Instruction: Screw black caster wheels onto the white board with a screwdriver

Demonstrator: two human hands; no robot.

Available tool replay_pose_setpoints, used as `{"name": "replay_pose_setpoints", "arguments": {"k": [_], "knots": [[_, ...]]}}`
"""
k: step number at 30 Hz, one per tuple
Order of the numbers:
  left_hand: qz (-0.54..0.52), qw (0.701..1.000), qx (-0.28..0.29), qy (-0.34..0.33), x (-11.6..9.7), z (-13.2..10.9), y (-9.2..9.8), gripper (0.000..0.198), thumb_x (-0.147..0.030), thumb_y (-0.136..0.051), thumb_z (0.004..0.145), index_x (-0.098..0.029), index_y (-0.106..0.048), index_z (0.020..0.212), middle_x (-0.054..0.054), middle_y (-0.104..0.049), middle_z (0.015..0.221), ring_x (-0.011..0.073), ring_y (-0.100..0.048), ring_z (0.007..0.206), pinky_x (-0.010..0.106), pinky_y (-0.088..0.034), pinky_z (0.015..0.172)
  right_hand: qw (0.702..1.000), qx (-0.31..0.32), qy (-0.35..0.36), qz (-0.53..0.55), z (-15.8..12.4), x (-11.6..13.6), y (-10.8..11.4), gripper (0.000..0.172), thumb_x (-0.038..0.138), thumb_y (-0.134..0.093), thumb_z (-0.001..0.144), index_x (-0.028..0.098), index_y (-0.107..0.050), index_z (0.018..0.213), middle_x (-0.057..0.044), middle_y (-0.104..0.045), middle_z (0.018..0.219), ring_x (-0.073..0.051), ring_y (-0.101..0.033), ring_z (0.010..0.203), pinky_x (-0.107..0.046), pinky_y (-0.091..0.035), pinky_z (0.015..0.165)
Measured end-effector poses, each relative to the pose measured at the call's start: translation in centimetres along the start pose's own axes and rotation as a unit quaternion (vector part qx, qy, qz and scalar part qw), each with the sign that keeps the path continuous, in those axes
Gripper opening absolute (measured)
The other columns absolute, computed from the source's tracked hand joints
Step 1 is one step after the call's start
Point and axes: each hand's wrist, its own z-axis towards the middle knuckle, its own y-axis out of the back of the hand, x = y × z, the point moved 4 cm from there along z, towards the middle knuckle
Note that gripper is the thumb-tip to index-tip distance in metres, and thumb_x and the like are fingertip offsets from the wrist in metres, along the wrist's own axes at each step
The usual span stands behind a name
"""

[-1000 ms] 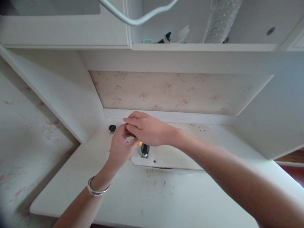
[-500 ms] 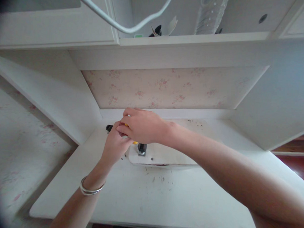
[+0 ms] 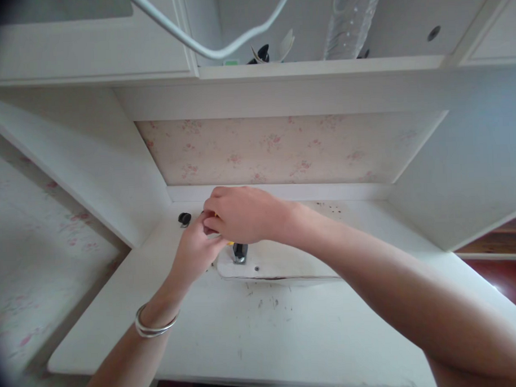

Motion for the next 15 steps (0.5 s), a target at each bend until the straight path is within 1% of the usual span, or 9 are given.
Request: {"name": "replay_pose_setpoints", "arguments": {"k": [1, 2, 4, 6, 8, 9, 11, 13, 15], "knots": [[-0.025, 1.0, 0.012, -0.002, 0.08, -0.04, -0.05, 0.029, -0.032, -0.073, 0.074, -0.019, -0.064, 0.098, 0.004, -0.071, 0.09, 0.0196, -0.067, 0.081, 0.03, -0.05, 0.074, 1.0, 0.013, 0.01, 0.009, -0.1, 0.01, -0.02, 0.027, 0.023, -0.042, 0.096, 0.018, -0.069, 0.098, -0.009, -0.068, 0.102, -0.017, -0.061, 0.087, -0.029, -0.041, 0.07], [-0.054, 0.998, 0.024, -0.006, 0.15, -0.11, -0.14, 0.031, -0.032, -0.072, 0.076, -0.019, -0.063, 0.103, 0.005, -0.071, 0.095, 0.02, -0.067, 0.085, 0.031, -0.051, 0.077, 1.0, 0.023, 0.006, 0.009, -0.16, -0.08, -0.04, 0.026, 0.021, -0.043, 0.095, 0.018, -0.068, 0.096, -0.008, -0.069, 0.099, -0.017, -0.061, 0.085, -0.029, -0.041, 0.069], [-0.084, 0.996, 0.032, -0.014, 0.25, -0.28, -0.32, 0.038, -0.033, -0.072, 0.077, -0.019, -0.061, 0.11, 0.007, -0.07, 0.1, 0.0197, -0.067, 0.089, 0.031, -0.051, 0.08, 0.999, 0.024, -0.038, -0.02, -0.14, -0.45, -0.06, 0.025, 0.027, -0.046, 0.094, 0.018, -0.068, 0.085, -0.008, -0.069, 0.087, -0.018, -0.061, 0.076, -0.03, -0.038, 0.062], [-0.053, 0.998, 0.01, -0.018, 0.3, -0.41, -0.38, 0.044, -0.036, -0.077, 0.073, -0.019, -0.061, 0.11, 0.006, -0.069, 0.1, 0.0186, -0.065, 0.086, 0.03, -0.05, 0.077, 0.995, 0.009, -0.078, -0.059, 0.01, -0.59, -0.13, 0.032, 0.039, -0.049, 0.093, 0.017, -0.067, 0.077, -0.008, -0.068, 0.079, -0.02, -0.06, 0.071, -0.03, -0.034, 0.056], [0.006, 1.0, -0.016, -0.016, 0.3, -0.44, -0.38, 0.041, -0.037, -0.08, 0.069, -0.019, -0.063, 0.102, 0.005, -0.069, 0.093, 0.0178, -0.063, 0.079, 0.029, -0.049, 0.072, 0.992, -0.006, -0.095, -0.083, 0.17, -0.44, -0.26, 0.037, 0.044, -0.049, 0.094, 0.016, -0.067, 0.078, -0.01, -0.067, 0.078, -0.021, -0.06, 0.07, -0.03, -0.033, 0.055], [0.028, 0.999, -0.021, -0.014, 0.32, -0.4, -0.35, 0.037, -0.036, -0.08, 0.069, -0.019, -0.063, 0.097, 0.004, -0.069, 0.089, 0.0177, -0.063, 0.077, 0.029, -0.049, 0.071, 0.992, -0.012, -0.091, -0.082, 0.21, -0.33, -0.33, 0.036, 0.043, -0.047, 0.095, 0.016, -0.068, 0.082, -0.01, -0.068, 0.081, -0.021, -0.061, 0.072, -0.03, -0.034, 0.056], [0.039, 0.999, -0.014, -0.012, 0.46, -0.29, -0.24, 0.028, -0.034, -0.077, 0.072, -0.019, -0.064, 0.092, 0.003, -0.07, 0.085, 0.0181, -0.064, 0.076, 0.029, -0.049, 0.07, 0.997, -0.01, -0.057, -0.045, 0.19, -0.13, -0.43, 0.033, 0.038, -0.043, 0.097, 0.017, -0.068, 0.095, -0.01, -0.069, 0.093, -0.02, -0.062, 0.078, -0.031, -0.038, 0.061], [0.012, 1.0, 0.006, -0.014, 0.73, -0.19, -0.06, 0.025, -0.033, -0.073, 0.077, -0.019, -0.064, 0.095, 0.003, -0.072, 0.088, 0.0186, -0.067, 0.081, 0.03, -0.05, 0.075, 1.0, 0.01, -0.008, 0.013, 0.04, -0.1, -0.46, 0.028, 0.029, -0.042, 0.098, 0.019, -0.066, 0.106, -0.009, -0.069, 0.104, -0.019, -0.063, 0.087, -0.03, -0.041, 0.069], [-0.032, 0.998, 0.043, -0.014, 1.03, -0.2, -0.05, 0.027, -0.032, -0.07, 0.081, -0.02, -0.062, 0.104, 0.004, -0.072, 0.095, 0.0189, -0.068, 0.088, 0.03, -0.051, 0.081, 0.998, 0.034, 0.017, 0.048, -0.07, -0.33, -0.42, 0.026, 0.023, -0.044, 0.096, 0.021, -0.067, 0.105, -0.006, -0.069, 0.104, -0.017, -0.062, 0.09, -0.029, -0.041, 0.072]]}}
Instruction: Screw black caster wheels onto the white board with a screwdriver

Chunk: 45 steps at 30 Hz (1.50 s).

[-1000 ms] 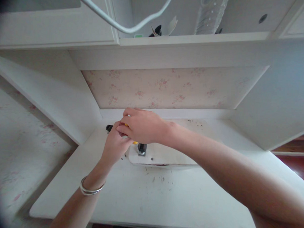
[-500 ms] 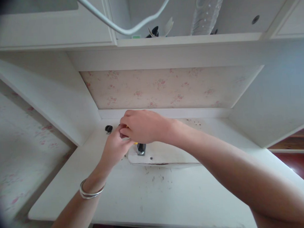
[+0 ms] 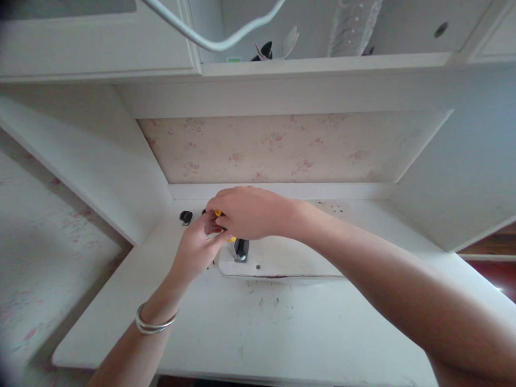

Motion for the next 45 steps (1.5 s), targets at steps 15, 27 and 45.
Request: {"name": "replay_pose_setpoints", "arguments": {"k": [15, 27, 45], "knots": [[-0.053, 0.996, 0.066, 0.003, 0.5, 0.4, -0.2, 0.024, -0.035, -0.071, 0.079, -0.019, -0.06, 0.093, 0.002, -0.071, 0.088, 0.0185, -0.068, 0.083, 0.028, -0.051, 0.073, 0.999, 0.023, -0.028, 0.04, 0.0, -0.3, 0.1, 0.022, 0.024, -0.048, 0.091, 0.024, -0.069, 0.099, -0.002, -0.071, 0.095, -0.016, -0.061, 0.083, -0.027, -0.039, 0.067], [0.005, 0.998, 0.063, -0.01, 1.0, 0.6, 0.2, 0.022, -0.038, -0.073, 0.079, -0.018, -0.065, 0.081, 0.0, -0.07, 0.079, 0.017, -0.065, 0.077, 0.027, -0.048, 0.071, 0.999, -0.002, -0.026, 0.045, 0.0, -0.5, -0.5, 0.024, 0.033, -0.044, 0.096, 0.023, -0.064, 0.106, -0.004, -0.071, 0.102, -0.017, -0.061, 0.087, -0.028, -0.038, 0.067], [-0.04, 0.993, 0.108, -0.019, 1.3, 0.7, 0.1, 0.022, -0.037, -0.068, 0.082, -0.018, -0.066, 0.092, 0.003, -0.072, 0.087, 0.0189, -0.067, 0.084, 0.029, -0.051, 0.075, 0.989, -0.061, -0.129, 0.044, -0.2, -1.3, -1.6, 0.026, 0.047, -0.051, 0.093, 0.025, -0.064, 0.099, -0.001, -0.07, 0.086, -0.016, -0.059, 0.073, -0.028, -0.035, 0.06]]}}
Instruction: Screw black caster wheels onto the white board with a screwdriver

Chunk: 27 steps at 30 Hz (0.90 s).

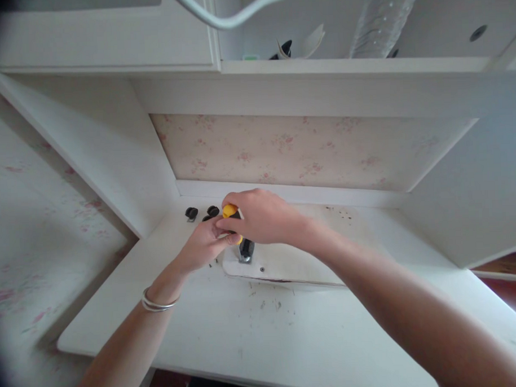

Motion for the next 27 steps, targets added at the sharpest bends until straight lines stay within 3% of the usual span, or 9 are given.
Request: {"name": "replay_pose_setpoints", "arguments": {"k": [3, 6, 9, 11, 13, 17, 20, 24, 27], "knots": [[0.073, 0.995, -0.059, 0.017, 0.2, -0.2, -0.5, 0.027, -0.043, -0.072, 0.077, -0.018, -0.066, 0.088, 0.004, -0.071, 0.081, 0.0209, -0.066, 0.08, 0.03, -0.05, 0.07, 0.994, -0.068, -0.057, -0.069, 0.1, 0.1, -0.1, 0.04, 0.061, -0.053, 0.088, 0.022, -0.062, 0.083, -0.003, -0.068, 0.079, -0.017, -0.056, 0.066, -0.03, -0.032, 0.057], [0.112, 0.989, -0.088, 0.043, 0.2, -0.2, -0.8, 0.026, -0.044, -0.071, 0.078, -0.018, -0.066, 0.073, 0.003, -0.069, 0.069, 0.0201, -0.065, 0.07, 0.029, -0.048, 0.063, 0.996, -0.061, -0.039, -0.046, -0.2, 0.5, -0.2, 0.039, 0.057, -0.046, 0.093, 0.022, -0.063, 0.101, -0.006, -0.071, 0.098, -0.019, -0.061, 0.077, -0.03, -0.035, 0.061], [0.054, 0.997, -0.042, 0.026, 0.0, 0.0, -0.7, 0.021, -0.039, -0.069, 0.081, -0.018, -0.069, 0.078, 0.002, -0.073, 0.079, 0.0193, -0.067, 0.078, 0.027, -0.049, 0.07, 0.999, 0.0, 0.032, 0.024, -0.7, 0.7, 0.1, 0.032, 0.04, -0.043, 0.097, 0.025, -0.06, 0.12, -0.005, -0.068, 0.116, -0.018, -0.062, 0.089, -0.029, -0.038, 0.067], [0.027, 0.999, 0.002, 0.017, -0.1, 0.2, -0.7, 0.019, -0.038, -0.069, 0.081, -0.019, -0.07, 0.086, 0.001, -0.075, 0.086, 0.0192, -0.068, 0.083, 0.027, -0.05, 0.073, 0.998, 0.029, 0.04, 0.05, -0.8, 0.5, 0.2, 0.028, 0.035, -0.046, 0.095, 0.026, -0.065, 0.113, -0.002, -0.071, 0.1, -0.015, -0.061, 0.08, -0.027, -0.038, 0.065], [0.033, 0.999, 0.026, 0.018, -0.1, 0.2, -1.0, 0.021, -0.039, -0.069, 0.08, -0.02, -0.071, 0.085, 0.001, -0.075, 0.084, 0.0191, -0.068, 0.08, 0.027, -0.05, 0.071, 1.0, 0.005, 0.011, 0.026, -0.7, 0.2, 0.2, 0.024, 0.039, -0.05, 0.094, 0.024, -0.07, 0.095, 0.0, -0.07, 0.082, -0.014, -0.058, 0.07, -0.027, -0.035, 0.061], [0.112, 0.989, -0.091, 0.018, -0.3, 0.0, -1.4, 0.026, -0.043, -0.075, 0.074, -0.018, -0.066, 0.075, 0.003, -0.072, 0.076, 0.0186, -0.065, 0.07, 0.027, -0.049, 0.064, 0.993, -0.081, -0.023, -0.086, -0.3, 0.4, -0.3, 0.044, 0.044, -0.043, 0.098, 0.02, -0.068, 0.071, -0.003, -0.068, 0.075, -0.015, -0.057, 0.068, -0.03, -0.03, 0.059], [0.165, 0.972, -0.166, 0.015, -0.6, -0.3, -1.4, 0.027, -0.044, -0.074, 0.075, -0.018, -0.064, 0.071, 0.004, -0.07, 0.07, 0.0183, -0.063, 0.066, 0.028, -0.047, 0.063, 0.998, -0.065, 0.018, -0.008, -0.4, 0.6, -0.2, 0.039, 0.046, -0.043, 0.098, 0.022, -0.07, 0.085, -0.002, -0.07, 0.084, -0.014, -0.058, 0.072, -0.028, -0.035, 0.062], [0.111, 0.987, -0.112, 0.002, -0.5, -0.2, -0.7, 0.022, -0.042, -0.068, 0.081, -0.02, -0.07, 0.078, 0.001, -0.072, 0.076, 0.0176, -0.066, 0.073, 0.026, -0.048, 0.068, 0.991, 0.021, 0.046, 0.128, -0.8, 0.0, 0.5, 0.031, 0.034, -0.048, 0.095, 0.023, -0.063, 0.12, -0.003, -0.071, 0.104, -0.012, -0.061, 0.079, -0.024, -0.04, 0.068], [0.063, 0.997, -0.044, 0.007, -0.1, 0.1, -0.3, 0.025, -0.045, -0.066, 0.082, -0.02, -0.072, 0.083, 0.0, -0.073, 0.079, 0.0174, -0.066, 0.075, 0.026, -0.048, 0.069, 0.996, -0.006, 0.009, 0.09, -0.8, -0.6, 0.9, 0.024, 0.038, -0.053, 0.093, 0.024, -0.067, 0.106, 0.001, -0.07, 0.087, -0.012, -0.058, 0.068, -0.025, -0.037, 0.063]]}}
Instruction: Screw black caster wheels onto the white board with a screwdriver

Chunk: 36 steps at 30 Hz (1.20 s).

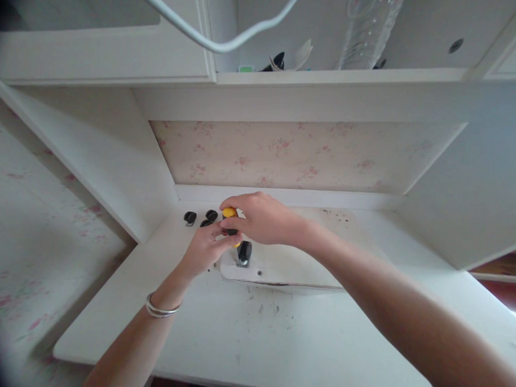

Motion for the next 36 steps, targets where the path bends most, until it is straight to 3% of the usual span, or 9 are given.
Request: {"name": "replay_pose_setpoints", "arguments": {"k": [4, 8, 12, 16, 20, 23, 28, 31, 36], "knots": [[0.039, 0.998, -0.043, 0.005, -0.01, -0.07, -0.01, 0.03, -0.048, -0.073, 0.076, -0.02, -0.07, 0.087, 0.0, -0.071, 0.077, 0.0168, -0.063, 0.071, 0.027, -0.048, 0.067, 0.991, -0.078, -0.025, -0.103, 0.18, 0.27, -0.38, 0.029, 0.049, -0.059, 0.089, 0.021, -0.065, 0.086, -0.002, -0.069, 0.084, -0.015, -0.058, 0.072, -0.028, -0.036, 0.064], [0.074, 0.99, -0.117, 0.011, -0.37, -0.48, -0.05, 0.025, -0.043, -0.076, 0.072, -0.021, -0.07, 0.083, 0.001, -0.072, 0.076, 0.0174, -0.063, 0.069, 0.028, -0.049, 0.067, 0.99, -0.07, -0.031, -0.116, 0.13, 0.66, -0.83, 0.036, 0.052, -0.048, 0.094, 0.02, -0.064, 0.095, -0.007, -0.07, 0.097, -0.018, -0.061, 0.078, -0.03, -0.039, 0.066], [0.023, 0.999, -0.046, 0.001, -0.05, -0.09, 0.35, 0.017, -0.037, -0.069, 0.08, -0.021, -0.068, 0.074, 0.0, -0.072, 0.073, 0.0176, -0.066, 0.073, 0.026, -0.049, 0.068, 0.999, 0.003, 0.037, -0.038, 0.0, 0.79, -0.6, 0.034, 0.035, -0.043, 0.097, 0.022, -0.058, 0.125, -0.009, -0.065, 0.124, -0.019, -0.061, 0.103, -0.03, -0.042, 0.081], [-0.026, 0.999, 0.037, -0.019, 0.25, 0.29, 0.65, 0.019, -0.039, -0.064, 0.084, -0.02, -0.068, 0.086, 0.0, -0.073, 0.082, 0.0166, -0.066, 0.079, 0.027, -0.05, 0.074, 0.999, 0.001, 0.01, -0.046, 0.13, 0.31, -0.34, 0.025, 0.033, -0.048, 0.094, 0.023, -0.065, 0.109, -0.002, -0.071, 0.094, -0.015, -0.061, 0.078, -0.027, -0.04, 0.067], [0.042, 0.998, -0.039, -0.015, 0.0, 0.01, 0.45, 0.032, -0.046, -0.075, 0.073, -0.02, -0.067, 0.091, 0.0, -0.071, 0.083, 0.0171, -0.063, 0.075, 0.028, -0.048, 0.071, 0.991, -0.073, -0.022, -0.113, 0.32, 0.61, -0.58, 0.031, 0.051, -0.058, 0.089, 0.021, -0.064, 0.089, -0.003, -0.069, 0.088, -0.016, -0.06, 0.075, -0.028, -0.037, 0.065], [0.065, 0.995, -0.074, 0.002, -0.23, -0.28, 0.19, 0.029, -0.045, -0.075, 0.074, -0.02, -0.068, 0.085, 0.0, -0.07, 0.076, 0.0172, -0.063, 0.071, 0.027, -0.047, 0.067, 0.988, -0.069, -0.045, -0.129, 0.34, 0.7, -0.74, 0.037, 0.057, -0.055, 0.089, 0.02, -0.062, 0.09, -0.005, -0.069, 0.087, -0.017, -0.058, 0.071, -0.029, -0.035, 0.061], [-0.006, 1.0, 0.026, -0.008, -0.19, 0.03, 0.48, 0.021, -0.041, -0.068, 0.082, -0.02, -0.068, 0.079, 0.0, -0.072, 0.077, 0.0182, -0.066, 0.077, 0.027, -0.048, 0.07, 0.998, 0.047, 0.015, -0.028, 0.17, 0.54, -0.68, 0.033, 0.039, -0.044, 0.097, 0.024, -0.058, 0.122, -0.005, -0.071, 0.1, -0.017, -0.062, 0.082, -0.028, -0.038, 0.067], [-0.056, 0.996, 0.062, -0.01, 0.02, 0.16, 0.49, 0.023, -0.042, -0.066, 0.083, -0.019, -0.067, 0.087, 0.001, -0.072, 0.083, 0.0179, -0.066, 0.08, 0.027, -0.049, 0.073, 0.999, 0.028, -0.003, -0.032, 0.28, 0.08, -0.49, 0.027, 0.038, -0.049, 0.094, 0.025, -0.064, 0.112, 0.0, -0.071, 0.084, -0.013, -0.059, 0.068, -0.026, -0.037, 0.063], [0.054, 0.997, -0.06, 0.012, 0.01, -0.32, 0.41, 0.031, -0.048, -0.074, 0.074, -0.02, -0.066, 0.083, -0.001, -0.067, 0.073, 0.016, -0.06, 0.069, 0.027, -0.044, 0.064, 0.99, -0.064, -0.041, -0.122, 0.58, 0.09, -0.8, 0.041, 0.061, -0.055, 0.087, 0.023, -0.066, 0.092, -0.002, -0.071, 0.083, -0.014, -0.056, 0.064, -0.028, -0.034, 0.059]]}}
